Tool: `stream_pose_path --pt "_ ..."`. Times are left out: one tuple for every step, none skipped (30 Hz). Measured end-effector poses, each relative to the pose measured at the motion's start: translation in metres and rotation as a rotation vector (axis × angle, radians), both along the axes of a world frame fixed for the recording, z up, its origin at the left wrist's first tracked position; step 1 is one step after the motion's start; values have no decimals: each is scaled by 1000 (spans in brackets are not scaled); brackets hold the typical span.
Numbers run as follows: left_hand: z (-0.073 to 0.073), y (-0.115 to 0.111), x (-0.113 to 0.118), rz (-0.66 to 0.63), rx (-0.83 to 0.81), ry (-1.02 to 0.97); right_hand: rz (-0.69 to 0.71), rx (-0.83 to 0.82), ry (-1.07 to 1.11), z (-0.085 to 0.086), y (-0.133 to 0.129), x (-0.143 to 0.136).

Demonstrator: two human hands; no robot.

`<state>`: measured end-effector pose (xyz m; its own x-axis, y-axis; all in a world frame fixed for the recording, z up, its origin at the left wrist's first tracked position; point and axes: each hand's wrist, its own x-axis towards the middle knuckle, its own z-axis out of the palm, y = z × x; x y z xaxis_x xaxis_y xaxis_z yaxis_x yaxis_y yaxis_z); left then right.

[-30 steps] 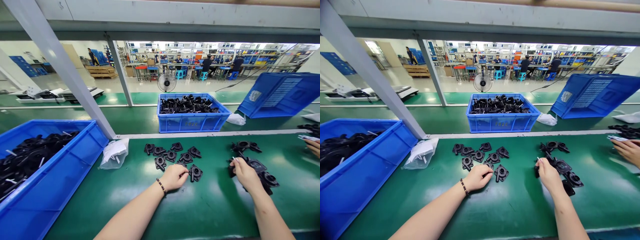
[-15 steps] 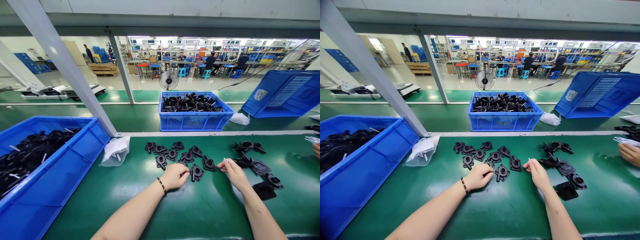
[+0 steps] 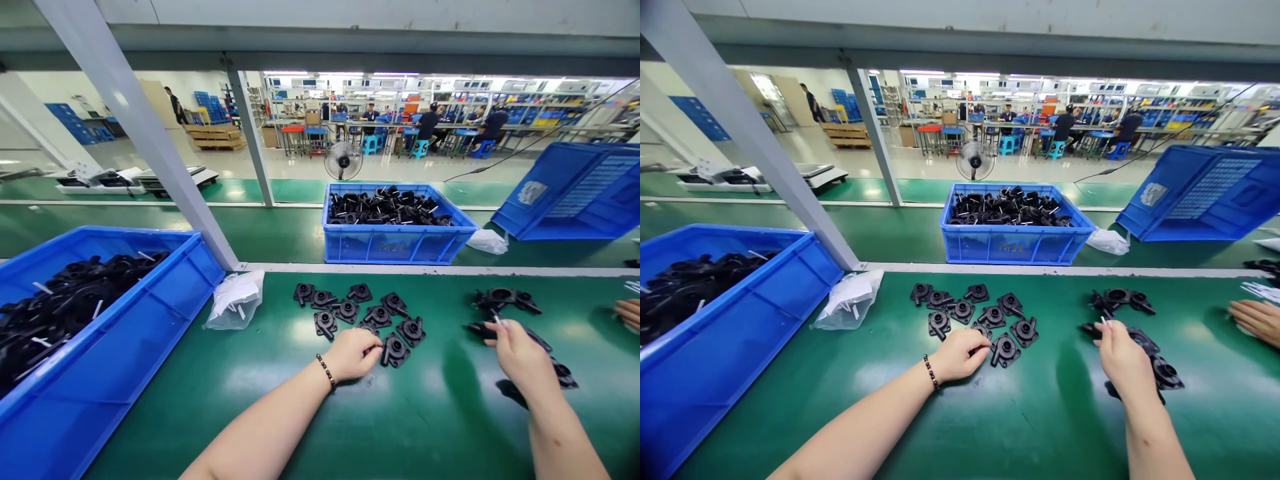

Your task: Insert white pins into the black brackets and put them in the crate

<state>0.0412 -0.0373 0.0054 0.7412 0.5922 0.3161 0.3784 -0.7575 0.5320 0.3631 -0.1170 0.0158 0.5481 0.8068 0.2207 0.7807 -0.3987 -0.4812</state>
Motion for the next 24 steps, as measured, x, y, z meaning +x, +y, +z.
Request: stream_pose_path --pt "0 0 0 -1 0 -1 -48 -63 -56 -2 -1 8" --pt "0 0 0 -2 0 -3 -76 -108 -85 -4 -1 14" --pt "0 0 0 -4 1 -4 -87 -130 -94 -5 0 18" --pt "-1 0 0 -3 2 -4 -85 -127 -102 -6 0 19" --pt "-1 0 0 -3 3 -3 -75 -105 -104 -7 1 19" --pt "-1 0 0 -1 4 -2 -55 -75 -96 -7 3 18" --pt "-1 0 0 0 5 -2 -30 -50 -80 -7 4 16" --pt "-1 0 1 3 7 -2 -9 -31 -58 -6 6 14" --pt "-1 0 1 5 10 -3 5 -18 -32 -6 7 12" --pt "-1 0 1 6 13 -6 8 -11 -7 -5 9 11" --pt "-1 0 1 6 15 -9 2 -15 21 -4 11 12" --pt "-2 0 1 6 17 -11 -11 -26 53 -4 13 13" --pt "-2 0 1 4 17 -11 -28 -42 87 -5 15 14" --pt "-3 0 1 3 16 -11 -40 -60 122 -5 17 16" --pt "-4 1 0 1 12 -8 -45 -75 156 -5 19 18" --pt "-5 1 0 -1 9 -5 -42 -85 191 -6 21 20" --pt "-6 1 0 -2 7 -3 -33 -88 221 -6 24 20" --pt "-6 1 1 -2 6 -1 -17 -85 244 -5 26 19" --pt "-7 1 1 -3 6 -1 7 -77 277 -4 28 16" --pt "-6 1 1 -2 7 -3 33 -68 328 -2 30 13" --pt "-6 1 1 -1 8 -4 59 -67 392 1 33 9" --pt "-6 1 1 1 8 -3 81 -77 456 4 36 4" --pt "-5 1 1 1 7 -2 97 -94 514 8 40 0" --pt "-5 1 1 1 6 1 107 -116 557 11 45 -4"
